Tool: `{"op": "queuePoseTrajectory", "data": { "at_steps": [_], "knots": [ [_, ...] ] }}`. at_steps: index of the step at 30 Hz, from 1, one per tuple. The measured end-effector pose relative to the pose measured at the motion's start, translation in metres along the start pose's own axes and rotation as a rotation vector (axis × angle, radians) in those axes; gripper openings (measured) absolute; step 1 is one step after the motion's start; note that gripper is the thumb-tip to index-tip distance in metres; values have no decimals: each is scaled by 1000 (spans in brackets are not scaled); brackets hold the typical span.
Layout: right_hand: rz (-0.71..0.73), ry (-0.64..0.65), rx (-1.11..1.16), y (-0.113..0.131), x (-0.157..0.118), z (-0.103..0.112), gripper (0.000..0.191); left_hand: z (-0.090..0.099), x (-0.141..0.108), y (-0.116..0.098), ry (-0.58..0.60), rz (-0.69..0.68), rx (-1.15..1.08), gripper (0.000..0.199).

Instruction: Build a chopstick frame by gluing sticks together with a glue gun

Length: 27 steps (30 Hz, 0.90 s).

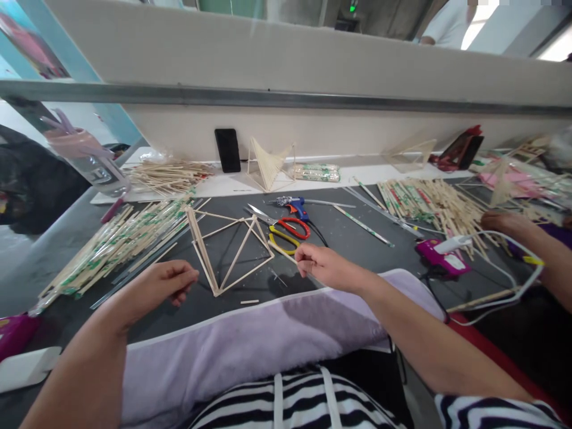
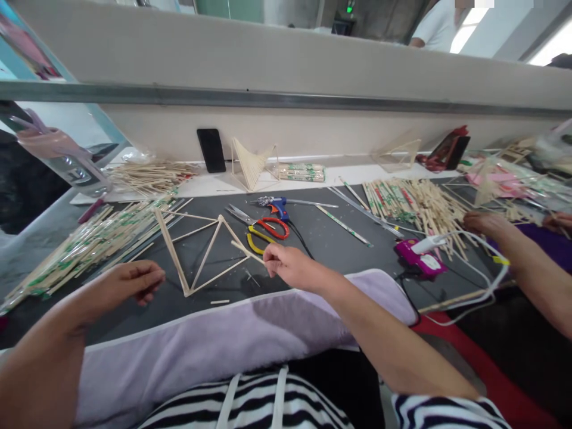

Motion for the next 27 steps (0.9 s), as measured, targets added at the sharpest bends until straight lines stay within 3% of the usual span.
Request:
{"op": "queuePoseTrajectory", "data": {
  "at_steps": [4, 9, 12, 15, 21, 24, 27],
  "knots": [
    [40, 75, 768, 23, -2, -17, 18, -5, -13, -22, 66, -87, 36, 30],
    [97, -51, 1176, 19, 15, -26, 12, -67, -22, -84, 215, -201, -22, 25],
    [97, -98, 1243, 10, 19, -30, 12, -104, -18, -103, 285, -221, -18, 26],
    [131, -130, 1225, 4, 17, -30, 15, -124, -8, -106, 286, -245, -51, 19],
    [192, -161, 1134, -5, 14, -24, 17, -142, 8, -94, 287, -214, -173, 26],
    [193, -110, 1123, -3, 17, -22, 17, -144, 12, -88, 249, -219, -138, 18],
    [220, -82, 1109, 3, 24, -10, 17, -149, 12, -82, 303, -238, -95, 13]
  ]
}}
Point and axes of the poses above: each hand's wrist, its own x-axis towards the middle knuckle, its own z-axis out of the back of the hand, y = z × x, the point moved 8 cm from there along x, towards the middle knuckle, and after that the axes turned 13 degrees about x, right-handed, at the moved point
